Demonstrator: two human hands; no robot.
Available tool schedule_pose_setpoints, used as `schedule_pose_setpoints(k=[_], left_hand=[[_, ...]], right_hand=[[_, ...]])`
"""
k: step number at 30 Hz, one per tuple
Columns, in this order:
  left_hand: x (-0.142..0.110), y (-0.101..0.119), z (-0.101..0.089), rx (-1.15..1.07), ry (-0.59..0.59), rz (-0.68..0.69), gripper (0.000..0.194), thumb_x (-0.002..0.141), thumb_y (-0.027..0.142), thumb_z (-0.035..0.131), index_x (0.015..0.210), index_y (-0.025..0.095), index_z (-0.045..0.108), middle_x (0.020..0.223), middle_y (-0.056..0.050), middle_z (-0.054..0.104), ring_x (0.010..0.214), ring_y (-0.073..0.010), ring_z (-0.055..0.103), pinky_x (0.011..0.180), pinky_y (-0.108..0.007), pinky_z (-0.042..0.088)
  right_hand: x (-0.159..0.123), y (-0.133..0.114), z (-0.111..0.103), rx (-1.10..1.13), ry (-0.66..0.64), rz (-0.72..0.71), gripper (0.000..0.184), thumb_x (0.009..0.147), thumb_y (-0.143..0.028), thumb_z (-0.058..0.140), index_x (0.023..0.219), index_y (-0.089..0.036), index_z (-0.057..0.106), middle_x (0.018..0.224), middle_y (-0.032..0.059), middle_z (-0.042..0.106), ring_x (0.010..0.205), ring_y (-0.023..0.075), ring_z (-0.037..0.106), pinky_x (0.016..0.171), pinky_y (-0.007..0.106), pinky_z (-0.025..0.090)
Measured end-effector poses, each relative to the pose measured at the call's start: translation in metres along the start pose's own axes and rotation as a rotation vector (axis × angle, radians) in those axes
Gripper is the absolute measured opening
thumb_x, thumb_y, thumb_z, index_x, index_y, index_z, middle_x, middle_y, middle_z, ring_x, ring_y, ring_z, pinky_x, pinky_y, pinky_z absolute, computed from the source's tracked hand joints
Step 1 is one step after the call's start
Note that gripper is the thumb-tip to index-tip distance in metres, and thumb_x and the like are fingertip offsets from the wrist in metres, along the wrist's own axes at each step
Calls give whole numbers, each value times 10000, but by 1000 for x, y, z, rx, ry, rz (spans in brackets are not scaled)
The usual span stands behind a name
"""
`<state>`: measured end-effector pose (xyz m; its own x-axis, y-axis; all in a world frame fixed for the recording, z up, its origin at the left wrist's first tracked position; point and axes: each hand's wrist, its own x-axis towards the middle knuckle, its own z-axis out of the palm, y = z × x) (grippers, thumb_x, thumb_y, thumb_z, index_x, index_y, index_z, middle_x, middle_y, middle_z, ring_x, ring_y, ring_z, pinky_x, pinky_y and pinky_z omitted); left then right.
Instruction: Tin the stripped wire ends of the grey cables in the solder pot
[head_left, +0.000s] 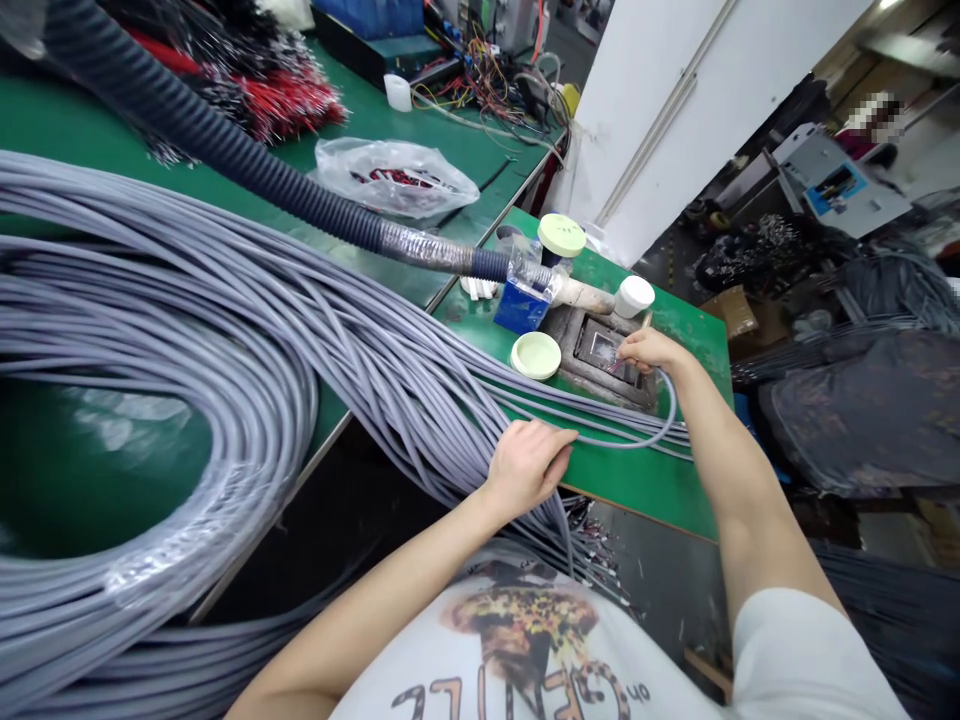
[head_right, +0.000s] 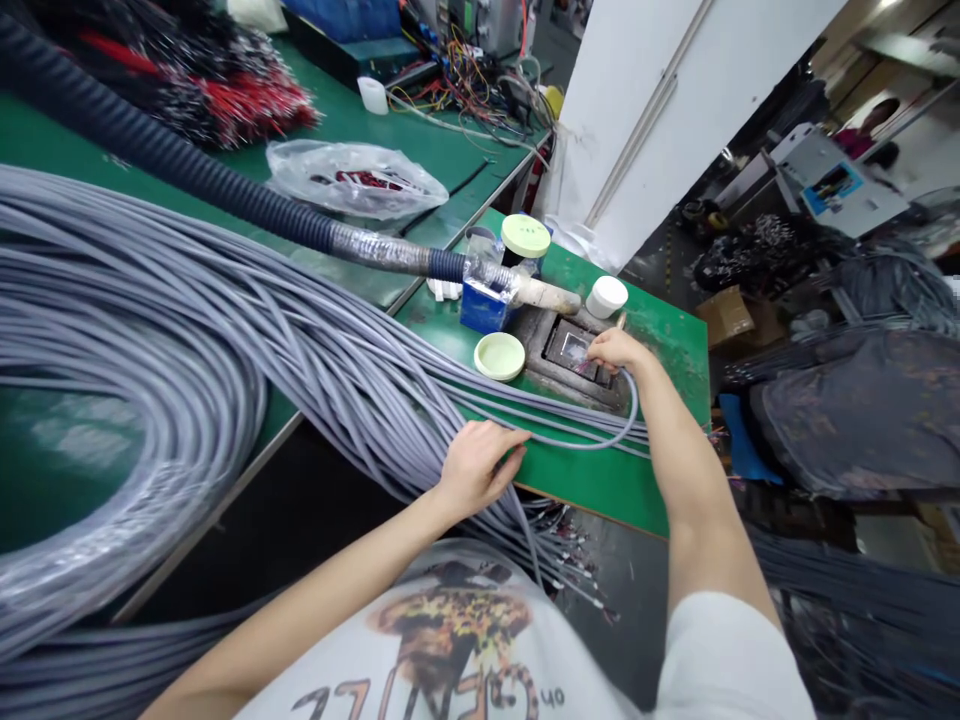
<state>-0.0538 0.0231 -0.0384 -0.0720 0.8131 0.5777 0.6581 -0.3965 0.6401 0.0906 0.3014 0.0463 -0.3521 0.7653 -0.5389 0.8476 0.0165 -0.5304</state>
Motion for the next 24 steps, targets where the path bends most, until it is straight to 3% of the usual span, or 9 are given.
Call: schedule_pose_setpoints(k=[24], left_hand=[[-1,-2,1,-36,-27,12,274,899,191,487,1161,206,565,872,-68,693,779,-183,600,712,-343,348]], right_hand=[[16,-4,0,-74,-32,57,235,624,-133,725,480,-145,539,367,-47,468,280,37,344,313,199,241]])
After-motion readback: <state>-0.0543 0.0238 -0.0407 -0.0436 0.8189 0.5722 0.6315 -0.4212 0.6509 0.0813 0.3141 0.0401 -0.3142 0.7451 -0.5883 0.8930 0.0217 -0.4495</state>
